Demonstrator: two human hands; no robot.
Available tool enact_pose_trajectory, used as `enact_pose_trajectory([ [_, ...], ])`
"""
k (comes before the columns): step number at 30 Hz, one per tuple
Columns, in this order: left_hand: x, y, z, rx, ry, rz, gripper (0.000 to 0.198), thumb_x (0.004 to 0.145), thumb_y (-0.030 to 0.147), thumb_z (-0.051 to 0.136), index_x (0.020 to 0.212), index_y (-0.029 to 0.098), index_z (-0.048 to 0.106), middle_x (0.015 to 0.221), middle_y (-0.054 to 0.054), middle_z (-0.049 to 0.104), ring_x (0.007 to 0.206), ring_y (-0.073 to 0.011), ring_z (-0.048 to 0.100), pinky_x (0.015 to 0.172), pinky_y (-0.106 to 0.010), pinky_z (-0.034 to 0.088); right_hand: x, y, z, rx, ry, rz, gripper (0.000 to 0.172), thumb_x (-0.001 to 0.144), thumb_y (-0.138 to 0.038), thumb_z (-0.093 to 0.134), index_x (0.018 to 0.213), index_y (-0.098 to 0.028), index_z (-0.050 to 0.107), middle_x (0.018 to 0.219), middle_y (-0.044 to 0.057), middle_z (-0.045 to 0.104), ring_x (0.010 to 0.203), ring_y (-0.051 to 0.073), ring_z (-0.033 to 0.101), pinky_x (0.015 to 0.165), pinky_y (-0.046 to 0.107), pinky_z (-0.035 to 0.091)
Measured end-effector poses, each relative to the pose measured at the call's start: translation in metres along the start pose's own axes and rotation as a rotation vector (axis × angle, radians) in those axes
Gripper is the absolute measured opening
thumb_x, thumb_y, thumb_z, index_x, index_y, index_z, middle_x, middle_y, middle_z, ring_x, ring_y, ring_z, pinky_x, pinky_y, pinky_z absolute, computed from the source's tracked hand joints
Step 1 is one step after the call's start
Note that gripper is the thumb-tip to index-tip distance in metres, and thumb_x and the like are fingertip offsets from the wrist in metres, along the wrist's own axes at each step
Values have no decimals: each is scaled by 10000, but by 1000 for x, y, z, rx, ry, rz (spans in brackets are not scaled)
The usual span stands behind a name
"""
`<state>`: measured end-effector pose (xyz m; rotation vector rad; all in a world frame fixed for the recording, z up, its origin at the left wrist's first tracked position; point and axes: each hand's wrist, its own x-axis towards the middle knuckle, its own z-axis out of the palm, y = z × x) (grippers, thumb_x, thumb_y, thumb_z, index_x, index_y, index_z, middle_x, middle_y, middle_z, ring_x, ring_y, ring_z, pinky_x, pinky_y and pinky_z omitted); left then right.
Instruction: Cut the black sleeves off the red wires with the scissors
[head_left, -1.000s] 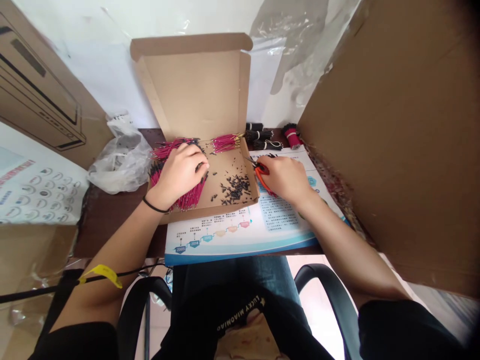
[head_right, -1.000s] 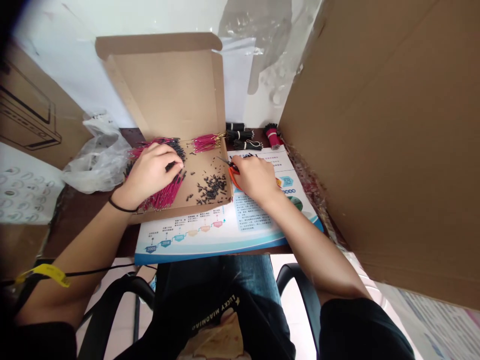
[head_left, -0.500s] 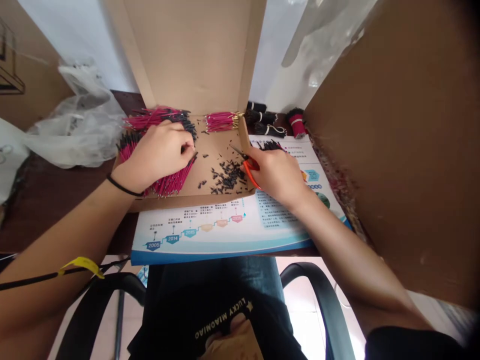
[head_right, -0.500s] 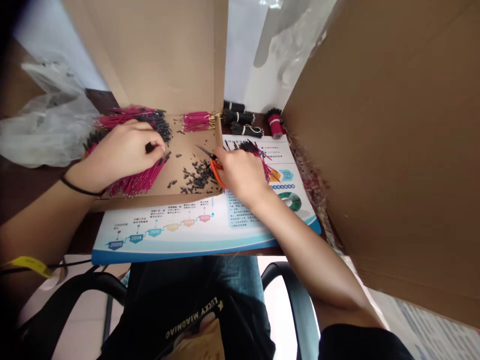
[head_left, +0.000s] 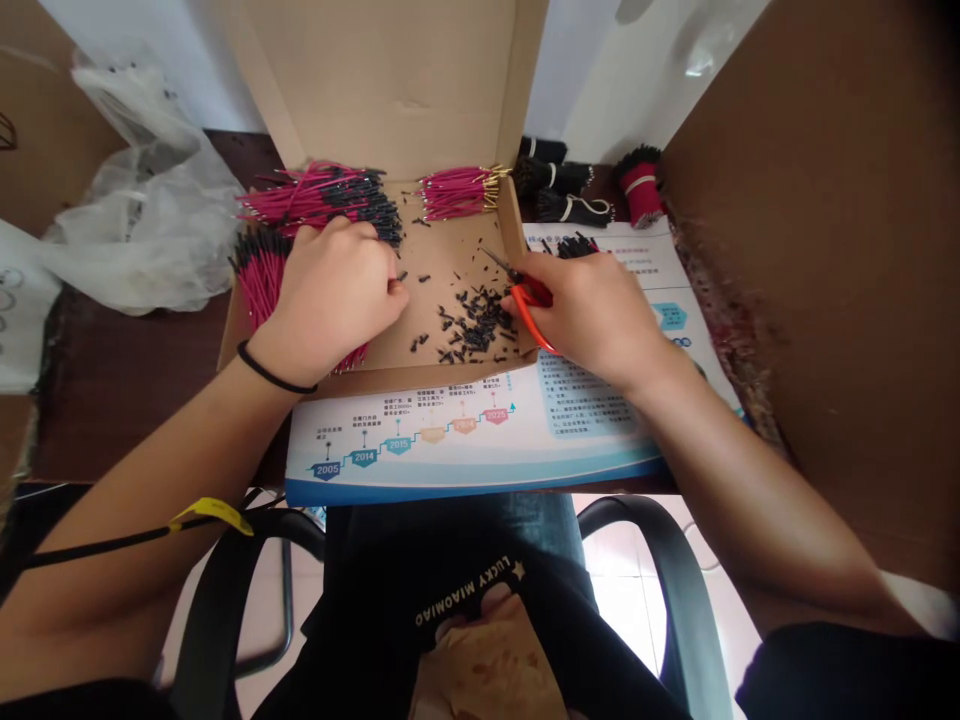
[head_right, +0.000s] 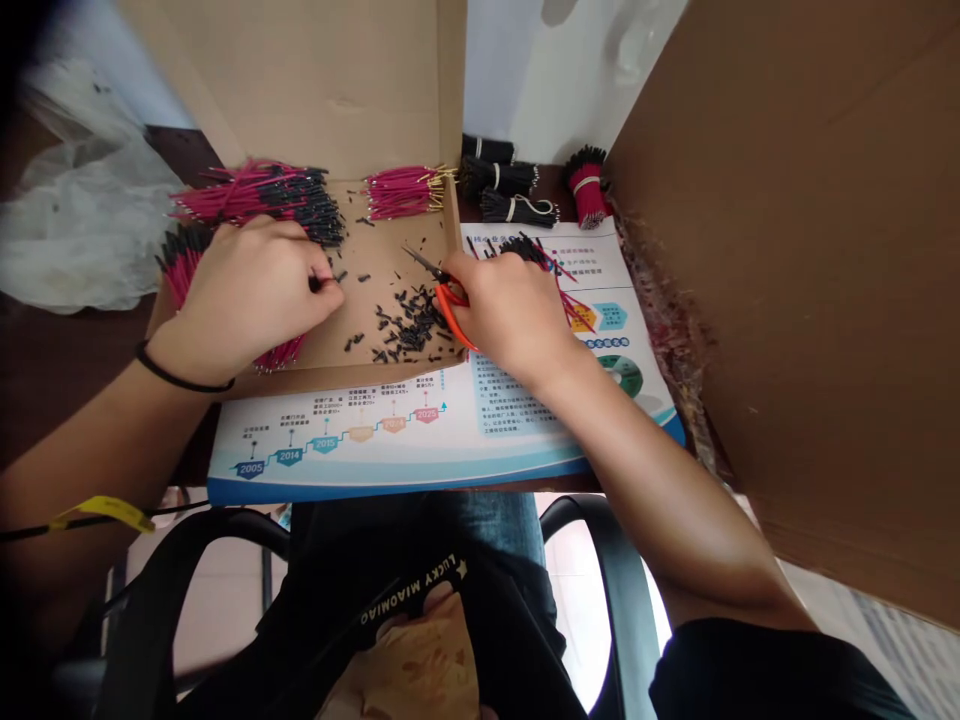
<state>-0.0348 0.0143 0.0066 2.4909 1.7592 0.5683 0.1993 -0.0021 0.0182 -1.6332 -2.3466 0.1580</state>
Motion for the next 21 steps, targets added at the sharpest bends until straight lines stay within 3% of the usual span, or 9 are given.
enact_pose_trajectory([
  [3, 1, 1, 0, -21, 33, -32, 145, 686, 140, 610, 579, 158, 514, 683, -68, 542, 945, -303, 533, 952, -495, 360, 0, 1, 0, -14, -3, -8, 194, 837, -309, 530, 908, -218, 686, 671, 57, 620, 704, 215, 586, 593, 307, 356],
  [9, 8, 2, -8, -391, 113, -157, 209, 654, 31, 637, 536, 179, 550, 645, -13, 498, 829, -189, 528, 881, -320, 381, 0, 1, 0, -74, -7, 3, 214, 839, -311, 522, 944, -226, 688, 697, 60, 648, 667, 202, 585, 563, 298, 323],
  [15, 9, 12, -9, -733, 227, -174, 218, 688, -16, 633, 599, 182, 609, 668, 17, 565, 658, -120, 497, 697, -271, 438, -2, -3, -2, -120, 7, 14, 260, 836, -270, 505, 1009, -232, 696, 740, 70, 690, 671, 206, 599, 551, 296, 299],
  [21, 1, 29, -2, -1018, 110, -219, 79, 822, 150, 617, 757, 169, 575, 719, 0, 620, 671, -109, 607, 647, -237, 493, -4, -4, -7, 7, 56, -4, 272, 808, -263, 538, 1021, -252, 707, 755, 45, 695, 653, 180, 580, 560, 285, 303],
])
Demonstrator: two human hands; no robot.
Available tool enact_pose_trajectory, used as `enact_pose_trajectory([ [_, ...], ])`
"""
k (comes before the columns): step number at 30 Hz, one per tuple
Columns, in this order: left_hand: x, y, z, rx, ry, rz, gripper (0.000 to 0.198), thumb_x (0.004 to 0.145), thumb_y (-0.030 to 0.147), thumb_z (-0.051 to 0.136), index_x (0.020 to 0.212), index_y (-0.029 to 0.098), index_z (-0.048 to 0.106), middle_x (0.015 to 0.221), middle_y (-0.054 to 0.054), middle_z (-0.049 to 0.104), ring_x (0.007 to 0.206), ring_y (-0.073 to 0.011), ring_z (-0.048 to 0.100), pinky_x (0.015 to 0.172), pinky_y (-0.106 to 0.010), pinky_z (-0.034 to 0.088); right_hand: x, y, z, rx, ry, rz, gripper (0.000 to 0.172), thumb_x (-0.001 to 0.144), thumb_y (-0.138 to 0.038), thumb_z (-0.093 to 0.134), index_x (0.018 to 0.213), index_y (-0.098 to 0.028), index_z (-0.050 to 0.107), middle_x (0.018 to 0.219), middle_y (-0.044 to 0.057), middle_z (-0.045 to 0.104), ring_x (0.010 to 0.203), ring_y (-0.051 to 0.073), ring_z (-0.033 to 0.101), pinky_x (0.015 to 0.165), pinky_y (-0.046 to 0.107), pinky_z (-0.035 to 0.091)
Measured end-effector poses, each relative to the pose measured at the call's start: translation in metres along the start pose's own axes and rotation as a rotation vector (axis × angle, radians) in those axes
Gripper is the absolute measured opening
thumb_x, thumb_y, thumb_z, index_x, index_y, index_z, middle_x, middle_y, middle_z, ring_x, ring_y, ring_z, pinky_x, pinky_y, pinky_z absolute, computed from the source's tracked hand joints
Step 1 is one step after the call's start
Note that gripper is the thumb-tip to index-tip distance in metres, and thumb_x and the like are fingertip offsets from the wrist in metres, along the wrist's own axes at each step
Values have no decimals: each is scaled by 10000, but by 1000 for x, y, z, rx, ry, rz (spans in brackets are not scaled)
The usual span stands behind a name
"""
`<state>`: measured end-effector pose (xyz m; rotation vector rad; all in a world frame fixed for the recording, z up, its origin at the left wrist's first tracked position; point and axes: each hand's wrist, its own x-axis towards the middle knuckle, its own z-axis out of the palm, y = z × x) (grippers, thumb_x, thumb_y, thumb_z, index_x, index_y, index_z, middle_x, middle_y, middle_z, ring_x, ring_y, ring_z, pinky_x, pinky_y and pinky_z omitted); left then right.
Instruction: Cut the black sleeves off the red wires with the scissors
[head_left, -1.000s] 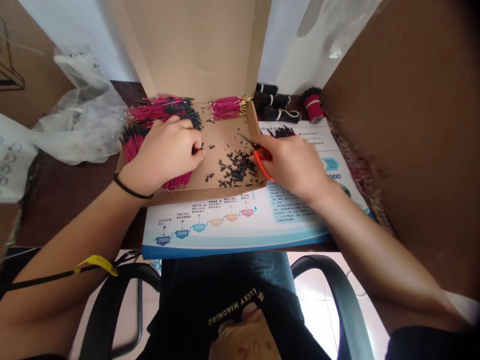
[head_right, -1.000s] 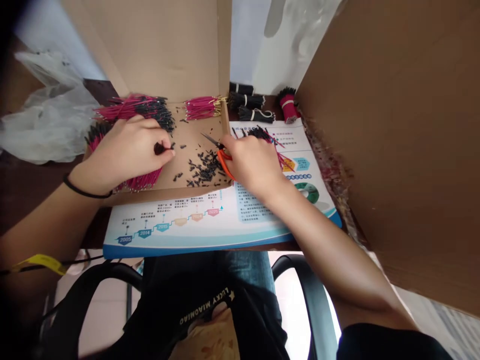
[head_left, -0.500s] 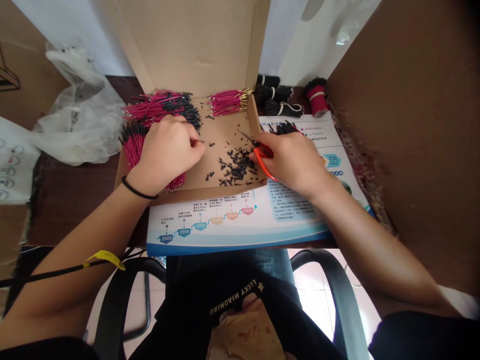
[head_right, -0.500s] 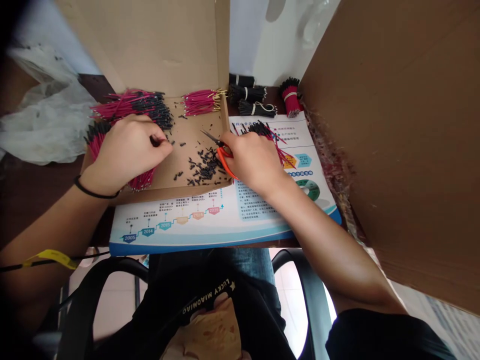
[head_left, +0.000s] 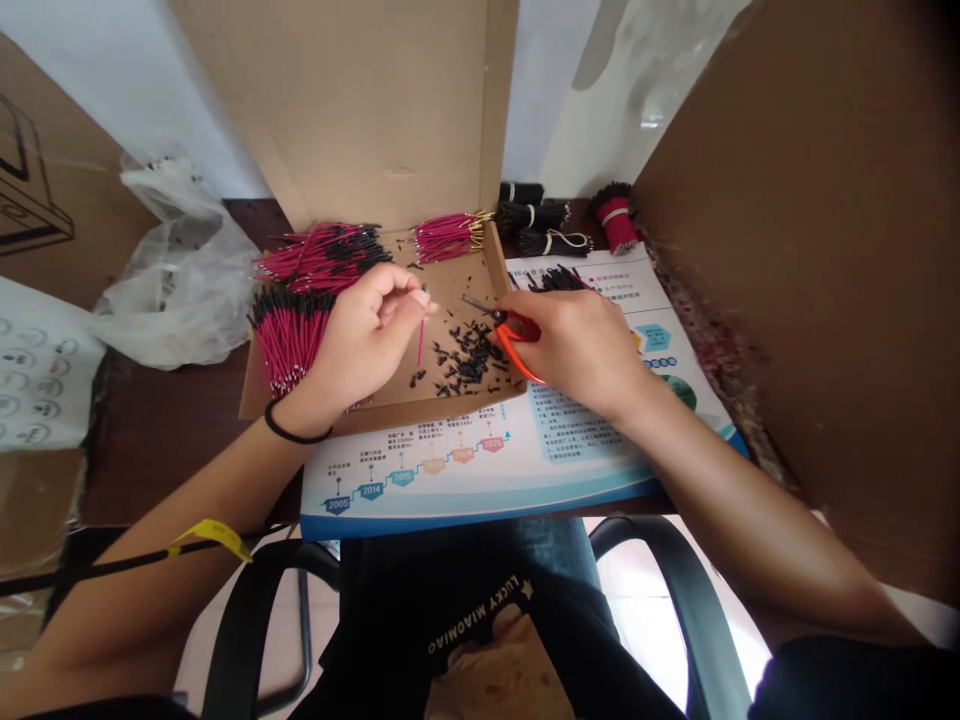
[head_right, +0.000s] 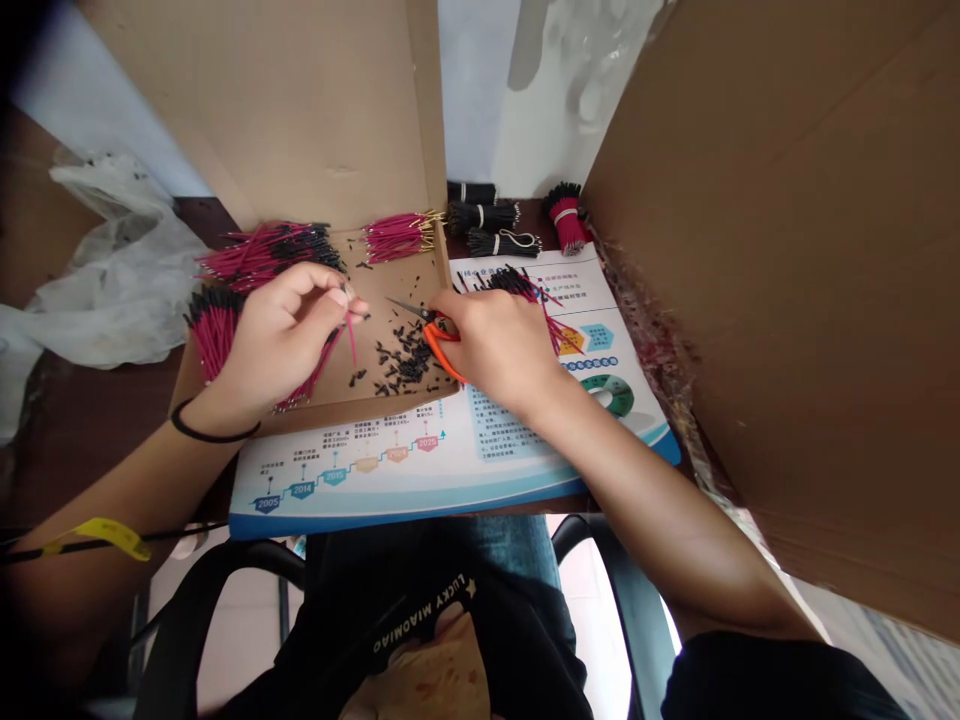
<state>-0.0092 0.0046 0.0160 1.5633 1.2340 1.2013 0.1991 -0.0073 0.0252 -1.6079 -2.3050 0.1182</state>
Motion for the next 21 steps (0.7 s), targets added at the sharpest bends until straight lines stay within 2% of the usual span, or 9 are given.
enact_pose_trajectory([
  [4, -6, -4, 5, -124, -60, 1, 140, 863, 286, 606, 808, 188, 522, 735, -9, 626, 620, -97, 602, 618, -243, 509, 0, -4, -4, 168, -19, -9, 193, 799, -285, 566, 905, -222, 714, 673, 22, 647, 595, 142, 524, 566, 274, 320],
  [8, -9, -8, 6, -82, -70, 53, 156, 891, 346, 565, 908, 195, 595, 656, 9, 570, 581, -91, 553, 590, -233, 494, -1, -9, -5, 280, -53, -27, 158, 803, -280, 570, 840, -208, 704, 663, 7, 626, 569, 111, 472, 559, 260, 316],
  [12, -11, -10, 8, -109, -117, 15, 209, 899, 355, 546, 985, 194, 648, 673, -3, 577, 607, -97, 567, 603, -238, 512, -1, -11, -5, 332, -75, -5, 147, 794, -285, 589, 829, -201, 704, 647, -4, 609, 562, 98, 441, 554, 251, 311],
  [17, -11, -11, 10, -290, -110, -82, 161, 852, 336, 611, 916, 191, 639, 697, -5, 588, 602, -89, 574, 570, -225, 509, 1, -11, -6, 383, -98, 18, 166, 779, -335, 630, 827, -193, 701, 634, -10, 583, 562, 91, 414, 545, 245, 296],
  [21, -9, -10, 11, -452, -147, -181, 128, 817, 304, 645, 841, 183, 611, 676, 9, 567, 539, -69, 540, 450, -183, 422, 1, -10, -4, 414, -100, 27, 175, 793, -335, 617, 851, -190, 697, 633, -16, 569, 567, 86, 406, 547, 239, 295],
])
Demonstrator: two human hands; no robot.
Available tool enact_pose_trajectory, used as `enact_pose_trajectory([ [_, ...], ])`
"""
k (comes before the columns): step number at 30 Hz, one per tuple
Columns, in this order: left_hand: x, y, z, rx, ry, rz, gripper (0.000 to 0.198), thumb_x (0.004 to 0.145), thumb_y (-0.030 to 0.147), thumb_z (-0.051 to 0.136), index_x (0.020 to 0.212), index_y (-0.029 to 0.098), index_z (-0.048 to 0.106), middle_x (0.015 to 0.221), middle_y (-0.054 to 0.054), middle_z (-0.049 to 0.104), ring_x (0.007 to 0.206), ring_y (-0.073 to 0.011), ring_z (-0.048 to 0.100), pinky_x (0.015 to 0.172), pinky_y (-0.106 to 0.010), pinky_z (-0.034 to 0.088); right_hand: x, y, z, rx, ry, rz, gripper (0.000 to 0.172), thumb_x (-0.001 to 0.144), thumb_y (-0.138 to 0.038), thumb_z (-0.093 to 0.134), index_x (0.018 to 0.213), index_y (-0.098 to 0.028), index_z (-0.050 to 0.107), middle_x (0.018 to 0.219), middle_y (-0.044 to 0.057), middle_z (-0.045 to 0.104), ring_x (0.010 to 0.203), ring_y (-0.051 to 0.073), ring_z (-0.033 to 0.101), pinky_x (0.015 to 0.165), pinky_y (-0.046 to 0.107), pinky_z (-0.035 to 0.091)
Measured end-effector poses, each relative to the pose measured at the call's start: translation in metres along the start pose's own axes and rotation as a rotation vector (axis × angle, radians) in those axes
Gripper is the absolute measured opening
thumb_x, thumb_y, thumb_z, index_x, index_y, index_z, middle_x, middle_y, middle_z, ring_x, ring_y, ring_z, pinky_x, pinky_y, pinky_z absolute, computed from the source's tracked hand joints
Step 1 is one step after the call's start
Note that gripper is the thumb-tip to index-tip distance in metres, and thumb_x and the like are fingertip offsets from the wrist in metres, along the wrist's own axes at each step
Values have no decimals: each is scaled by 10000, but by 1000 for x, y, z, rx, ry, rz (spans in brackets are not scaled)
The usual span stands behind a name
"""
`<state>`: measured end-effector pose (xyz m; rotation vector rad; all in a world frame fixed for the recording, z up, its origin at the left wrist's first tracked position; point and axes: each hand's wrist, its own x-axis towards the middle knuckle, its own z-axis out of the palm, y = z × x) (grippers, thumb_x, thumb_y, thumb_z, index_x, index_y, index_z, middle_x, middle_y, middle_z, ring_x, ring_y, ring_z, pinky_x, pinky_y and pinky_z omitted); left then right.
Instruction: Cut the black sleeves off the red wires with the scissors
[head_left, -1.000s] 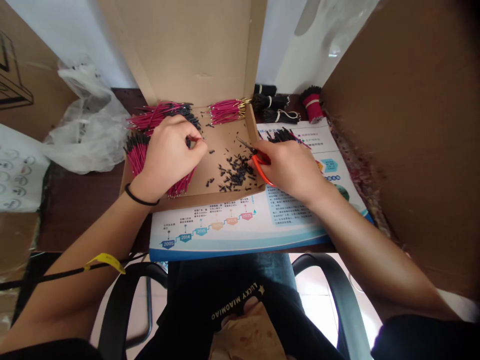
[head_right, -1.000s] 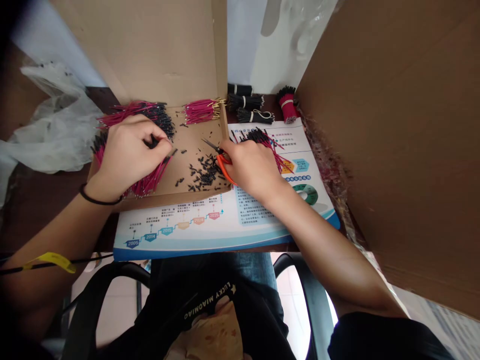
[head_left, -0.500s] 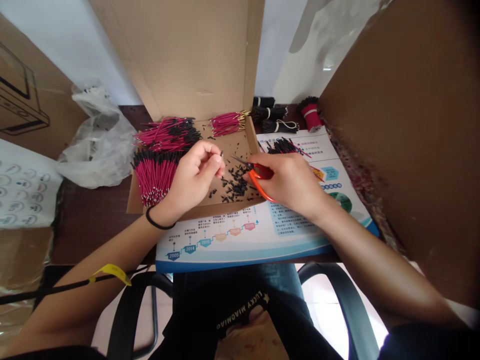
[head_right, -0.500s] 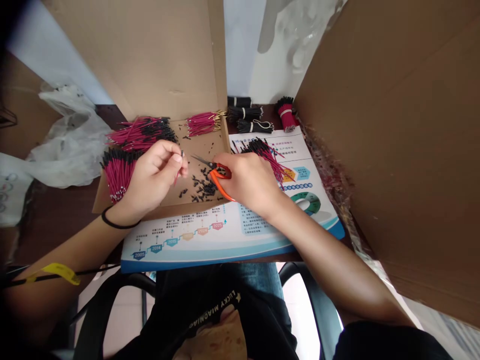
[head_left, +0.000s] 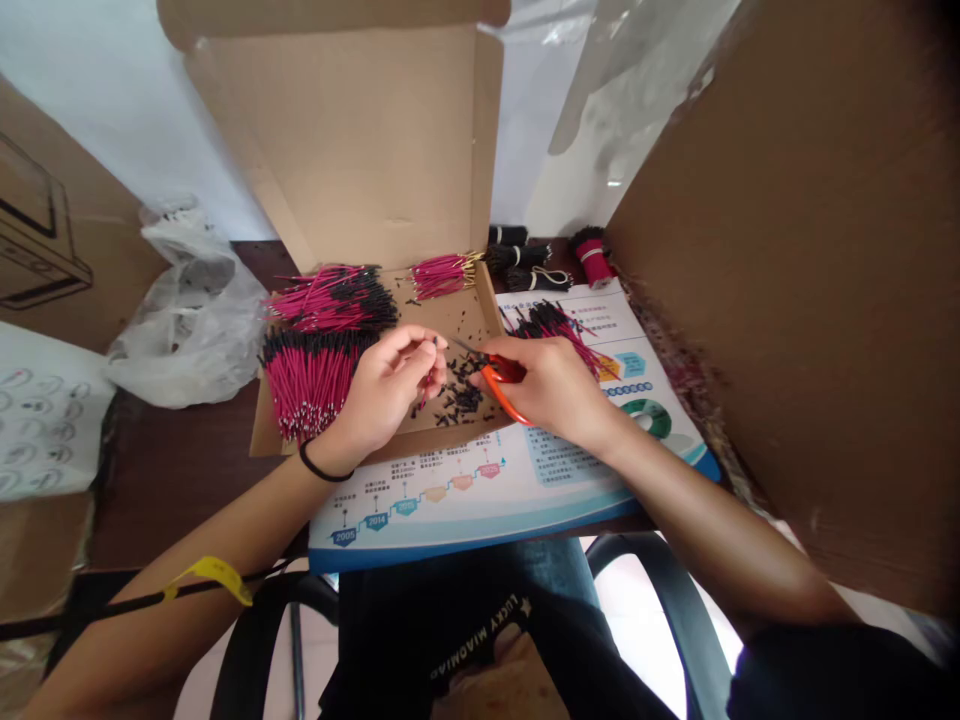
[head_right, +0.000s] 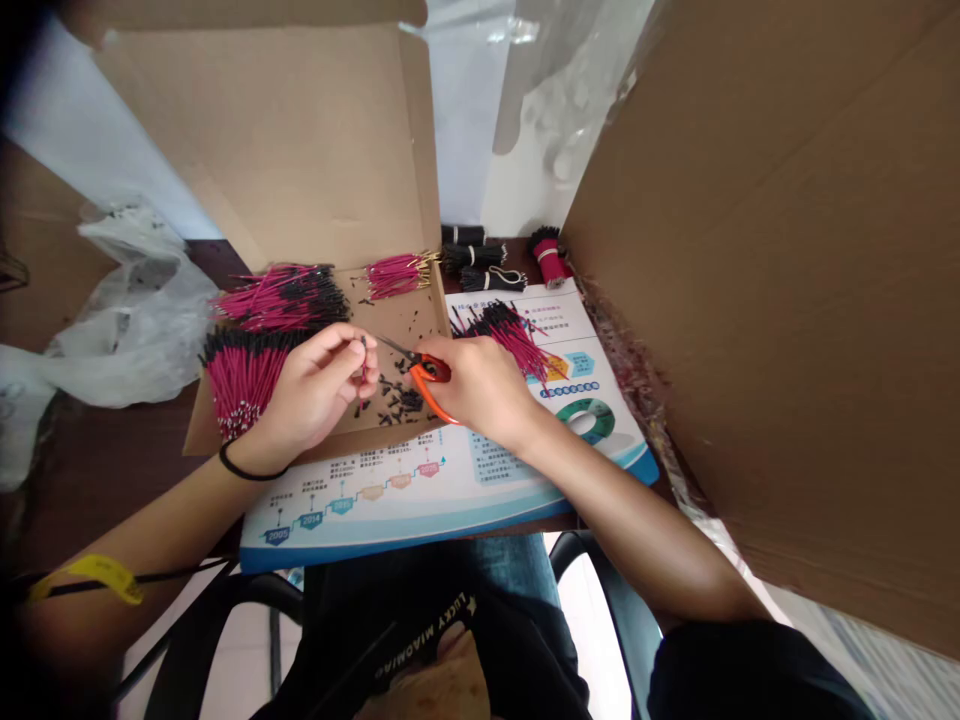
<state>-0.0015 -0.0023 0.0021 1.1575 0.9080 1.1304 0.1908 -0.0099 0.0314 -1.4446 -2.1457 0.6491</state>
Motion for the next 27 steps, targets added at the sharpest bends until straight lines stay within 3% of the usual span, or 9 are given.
enact_pose_trajectory([
  [4, 1, -1, 1, -105, -29, -52, 138, 816, 302, 636, 841, 178, 582, 607, 29, 568, 423, -49, 491, 359, -157, 319, 1, 1, 1, 5, -16, 15, 166, 800, -328, 610, 859, -195, 690, 640, -18, 568, 570, 86, 396, 557, 241, 304],
  [15, 0, -3, 4, -161, -77, -161, 249, 755, 360, 694, 833, 161, 565, 624, -4, 671, 383, -68, 551, 323, -152, 340, 2, 0, 4, 15, 11, -39, 145, 798, -267, 598, 846, -177, 701, 647, -11, 594, 578, 83, 458, 561, 237, 307],
  [23, 0, -5, 5, -202, -59, -155, 197, 743, 318, 702, 793, 154, 605, 597, 10, 628, 408, -53, 519, 349, -155, 345, 1, -1, 5, 23, 14, -30, 150, 801, -298, 608, 821, -182, 701, 633, -14, 577, 557, 79, 405, 551, 234, 297],
  [27, 0, -5, 4, -253, -69, -158, 163, 721, 277, 706, 772, 145, 624, 579, 10, 617, 390, -32, 455, 356, -150, 280, 1, -1, 5, 22, 14, -24, 170, 796, -321, 621, 843, -183, 707, 642, -10, 586, 563, 83, 419, 556, 235, 300],
])
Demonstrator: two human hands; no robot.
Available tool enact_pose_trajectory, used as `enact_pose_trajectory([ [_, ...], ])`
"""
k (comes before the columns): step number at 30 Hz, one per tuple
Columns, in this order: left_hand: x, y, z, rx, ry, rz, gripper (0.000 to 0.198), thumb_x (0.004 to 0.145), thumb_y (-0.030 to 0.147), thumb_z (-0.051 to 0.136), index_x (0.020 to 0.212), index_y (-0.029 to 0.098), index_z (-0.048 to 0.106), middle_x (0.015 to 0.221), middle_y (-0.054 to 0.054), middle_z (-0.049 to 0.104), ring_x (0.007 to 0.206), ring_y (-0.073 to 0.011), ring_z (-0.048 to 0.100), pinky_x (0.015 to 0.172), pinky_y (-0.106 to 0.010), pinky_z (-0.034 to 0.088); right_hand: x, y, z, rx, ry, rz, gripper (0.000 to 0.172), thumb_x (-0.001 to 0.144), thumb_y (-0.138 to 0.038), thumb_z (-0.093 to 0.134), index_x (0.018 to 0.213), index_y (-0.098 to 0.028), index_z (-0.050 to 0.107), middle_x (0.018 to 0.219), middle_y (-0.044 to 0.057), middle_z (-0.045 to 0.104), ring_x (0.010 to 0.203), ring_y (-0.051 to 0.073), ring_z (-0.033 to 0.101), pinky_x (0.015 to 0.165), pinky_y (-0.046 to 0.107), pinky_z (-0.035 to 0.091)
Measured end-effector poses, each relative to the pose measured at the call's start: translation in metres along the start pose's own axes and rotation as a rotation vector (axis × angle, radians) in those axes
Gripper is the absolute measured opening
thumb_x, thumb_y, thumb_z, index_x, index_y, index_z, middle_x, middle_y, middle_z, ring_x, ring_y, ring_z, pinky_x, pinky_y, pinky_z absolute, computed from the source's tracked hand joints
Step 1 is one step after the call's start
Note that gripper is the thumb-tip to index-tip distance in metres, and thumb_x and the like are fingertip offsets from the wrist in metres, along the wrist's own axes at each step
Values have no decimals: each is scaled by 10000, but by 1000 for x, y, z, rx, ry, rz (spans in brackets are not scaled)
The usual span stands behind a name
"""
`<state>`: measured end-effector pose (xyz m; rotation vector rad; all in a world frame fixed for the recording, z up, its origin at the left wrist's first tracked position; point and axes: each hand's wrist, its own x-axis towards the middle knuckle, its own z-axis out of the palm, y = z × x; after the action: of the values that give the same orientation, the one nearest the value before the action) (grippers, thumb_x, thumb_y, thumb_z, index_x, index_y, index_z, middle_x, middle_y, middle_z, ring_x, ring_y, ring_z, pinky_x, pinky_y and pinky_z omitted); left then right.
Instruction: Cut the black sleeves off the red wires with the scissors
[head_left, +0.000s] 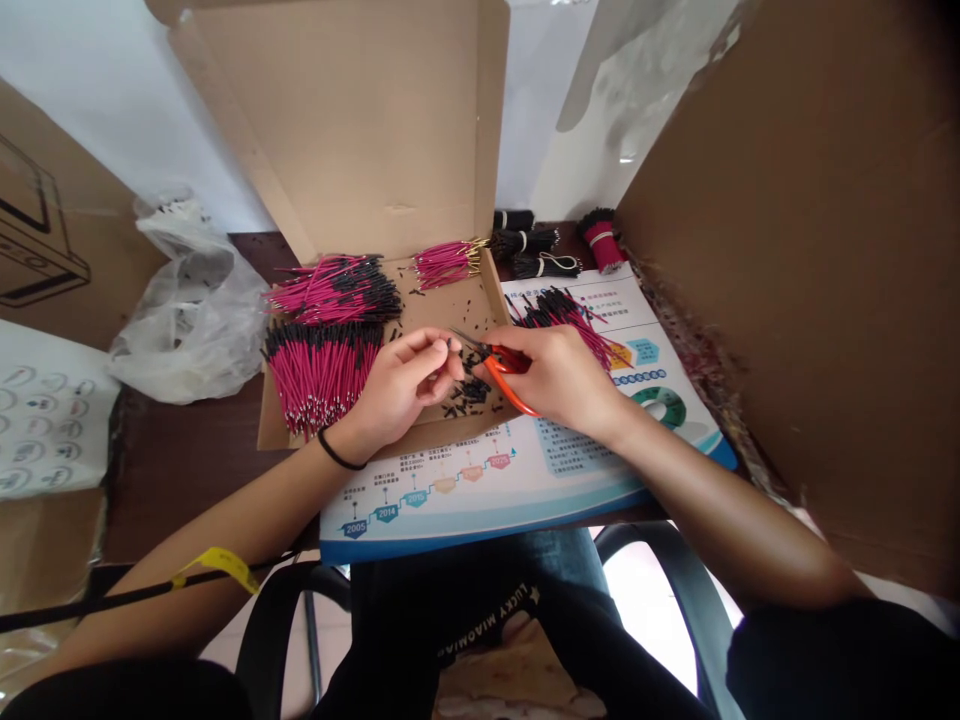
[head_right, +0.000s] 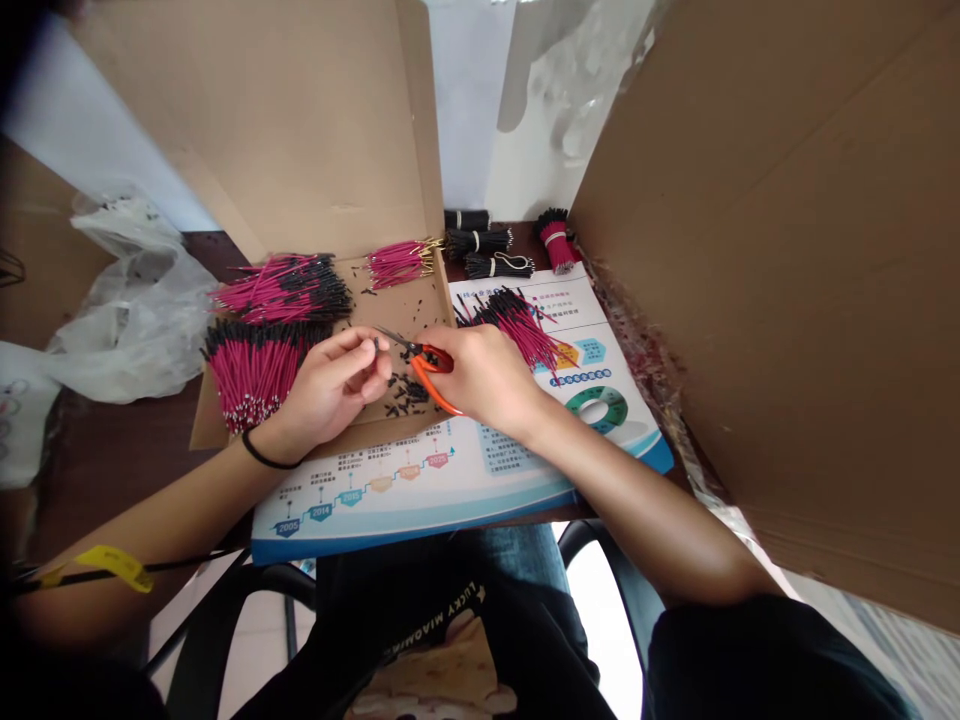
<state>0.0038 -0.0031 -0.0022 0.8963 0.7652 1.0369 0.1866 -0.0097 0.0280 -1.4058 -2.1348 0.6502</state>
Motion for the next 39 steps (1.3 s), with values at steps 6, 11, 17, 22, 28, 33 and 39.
enact_pose_trajectory([
  [6, -1, -1, -1, -7, -23, -14, 134, 767, 273, 667, 800, 153, 617, 538, 30, 580, 360, -23, 400, 353, -158, 225, 1, 1, 0, -14, 0, -13, 162, 803, -297, 604, 849, -179, 705, 644, -7, 602, 568, 85, 448, 559, 237, 296],
  [11, -1, -1, -1, 25, -17, -23, 172, 774, 309, 667, 807, 157, 595, 532, 38, 561, 351, -32, 409, 330, -163, 210, 1, 1, 0, -32, -1, -36, 146, 800, -244, 587, 858, -181, 705, 651, -9, 603, 560, 81, 434, 555, 236, 287],
  [17, -1, -1, -1, 28, -22, -26, 177, 771, 318, 666, 812, 165, 587, 542, 40, 555, 357, -32, 399, 330, -158, 208, 1, 0, -1, -36, -2, -36, 148, 795, -238, 589, 859, -177, 708, 651, -10, 610, 559, 80, 435, 551, 232, 296],
  [22, -1, -1, 0, 36, 7, 55, 184, 736, 312, 705, 784, 177, 588, 561, 40, 533, 417, -27, 376, 377, -151, 231, 0, 1, 2, -32, 43, -44, 191, 797, -228, 574, 908, -166, 718, 684, 10, 650, 591, 94, 499, 576, 228, 342],
  [28, 0, -4, -3, 163, 58, 160, 246, 751, 394, 707, 794, 206, 554, 622, 30, 541, 489, -57, 435, 402, -168, 310, -3, 1, 12, -143, 122, -127, 262, 827, -256, 547, 1013, -170, 711, 784, 47, 699, 633, 118, 556, 615, 243, 397],
  [33, 1, -11, -9, 250, 78, 240, 222, 798, 395, 678, 852, 202, 583, 720, 10, 594, 622, -79, 555, 566, -210, 481, -3, 3, 13, -183, 179, -156, 263, 836, -278, 553, 1020, -174, 710, 773, 47, 697, 645, 126, 574, 619, 246, 412],
  [39, 0, -13, -12, 354, 83, 295, 237, 817, 405, 659, 863, 183, 591, 746, 1, 633, 620, -75, 583, 615, -209, 486, -4, 2, 11, -204, 179, -172, 274, 860, -316, 548, 1039, -180, 705, 791, 50, 700, 662, 128, 579, 620, 243, 404],
])
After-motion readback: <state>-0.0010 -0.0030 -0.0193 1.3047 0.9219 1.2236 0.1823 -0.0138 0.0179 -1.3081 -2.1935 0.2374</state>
